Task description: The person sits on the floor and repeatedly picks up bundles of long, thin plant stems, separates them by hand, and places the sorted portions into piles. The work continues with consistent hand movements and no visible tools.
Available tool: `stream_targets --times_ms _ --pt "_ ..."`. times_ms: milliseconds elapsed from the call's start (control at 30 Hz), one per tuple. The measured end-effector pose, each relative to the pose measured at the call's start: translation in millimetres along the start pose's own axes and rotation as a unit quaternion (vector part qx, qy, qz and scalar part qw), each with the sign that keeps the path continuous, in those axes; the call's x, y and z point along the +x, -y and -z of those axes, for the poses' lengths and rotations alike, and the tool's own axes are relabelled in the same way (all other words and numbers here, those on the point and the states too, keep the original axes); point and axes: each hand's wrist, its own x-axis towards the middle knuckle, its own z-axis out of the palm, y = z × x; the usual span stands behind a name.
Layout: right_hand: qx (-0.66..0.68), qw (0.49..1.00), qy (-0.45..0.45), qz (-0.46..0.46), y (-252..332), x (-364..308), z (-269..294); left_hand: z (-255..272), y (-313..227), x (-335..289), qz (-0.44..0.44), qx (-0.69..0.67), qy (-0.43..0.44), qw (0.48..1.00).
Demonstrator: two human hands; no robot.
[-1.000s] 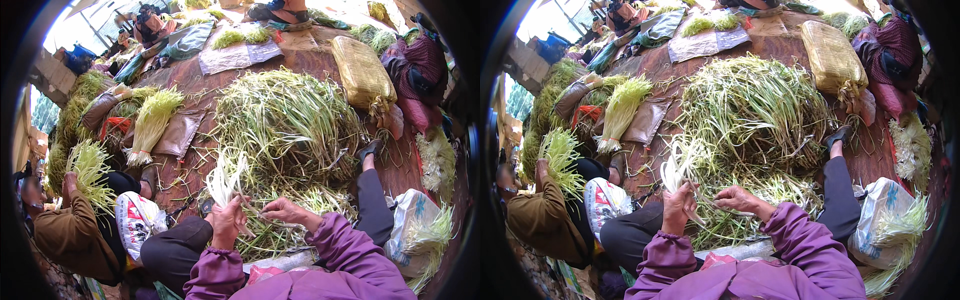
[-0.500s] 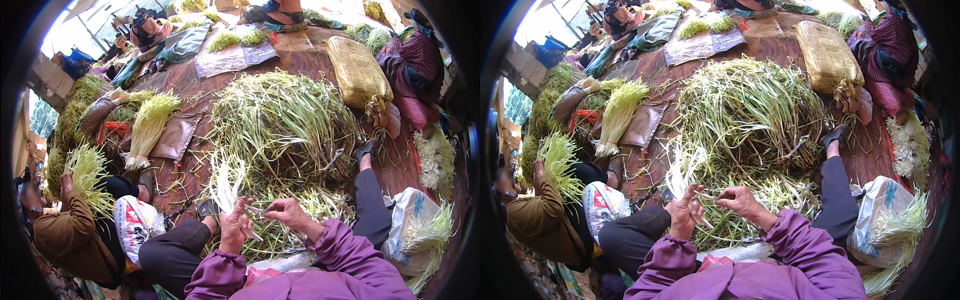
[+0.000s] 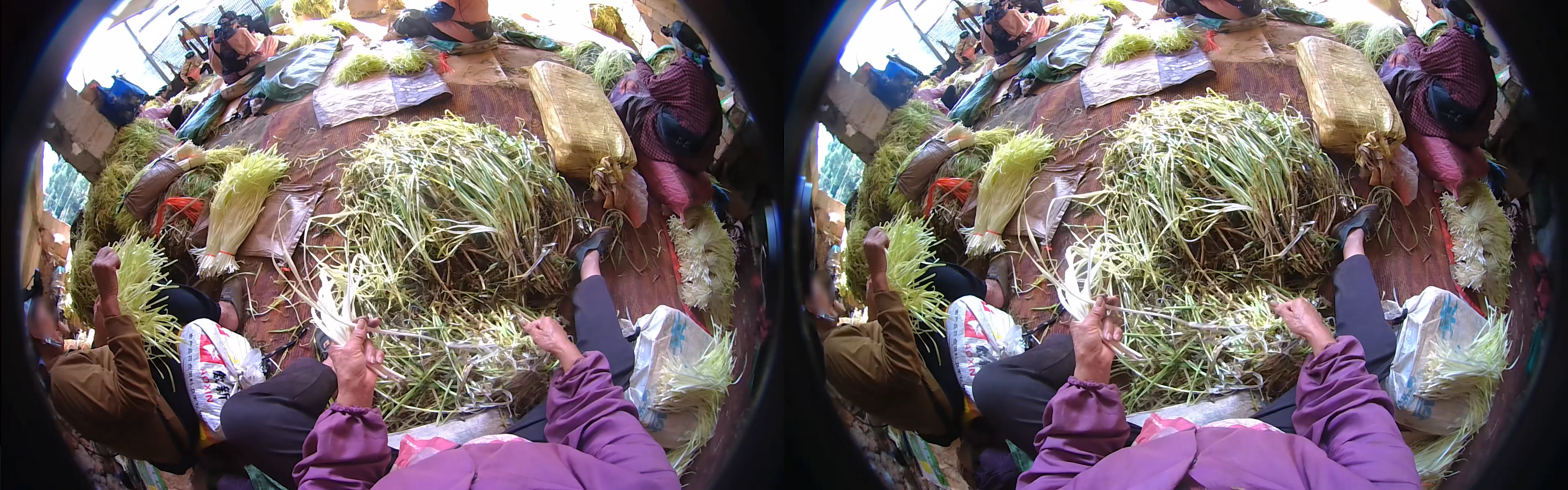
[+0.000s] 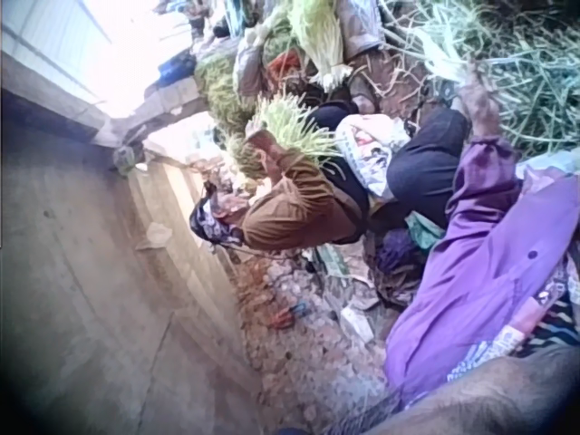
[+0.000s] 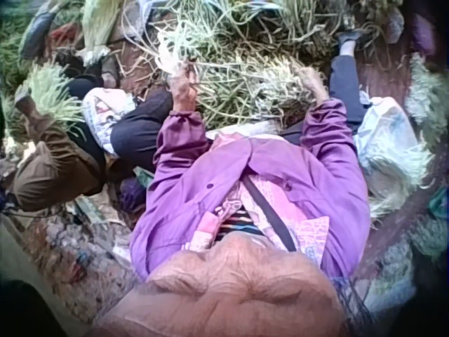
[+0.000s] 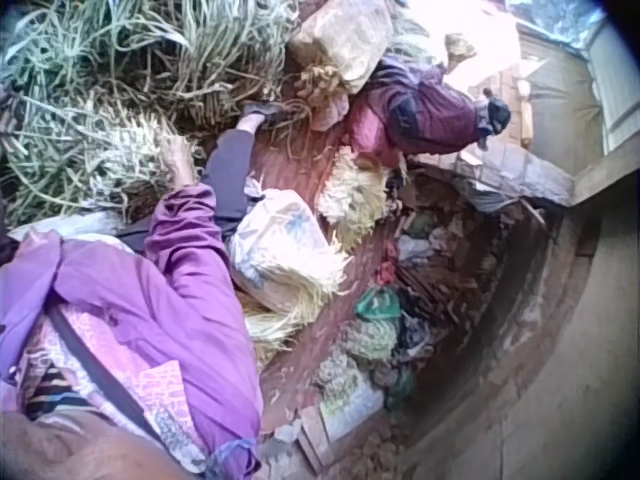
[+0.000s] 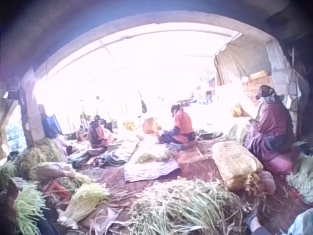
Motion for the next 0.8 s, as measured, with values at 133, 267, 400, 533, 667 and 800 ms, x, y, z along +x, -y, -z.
stream_targets --times_ms 133,267,400,533,667,800 --pt "0.13 0.969 -0.075 0.197 31 8 -9 -4 4 0 0.021 0.002 0.017 1.0" --pt "0.202 0.933 0.145 0.262 117 -9 -44 -3 -1 0 0.029 0.0 0.03 0.999" --pt "0.092 0.946 0.261 0.168 125 -24 -76 -7 -5 1 0.031 -0.058 0.031 0.997" --pt "0.242 0.921 0.248 0.18 138 -27 -77 -24 24 -18 0.072 0.002 0.026 0.997" --pt "0.254 0.905 0.265 0.214 161 -32 -61 -27 34 -23 0.099 0.0 0.054 0.994" --pt "0.307 0.9 0.202 0.235 150 -51 -62 -21 24 -18 0.048 -0.017 0.039 0.998"
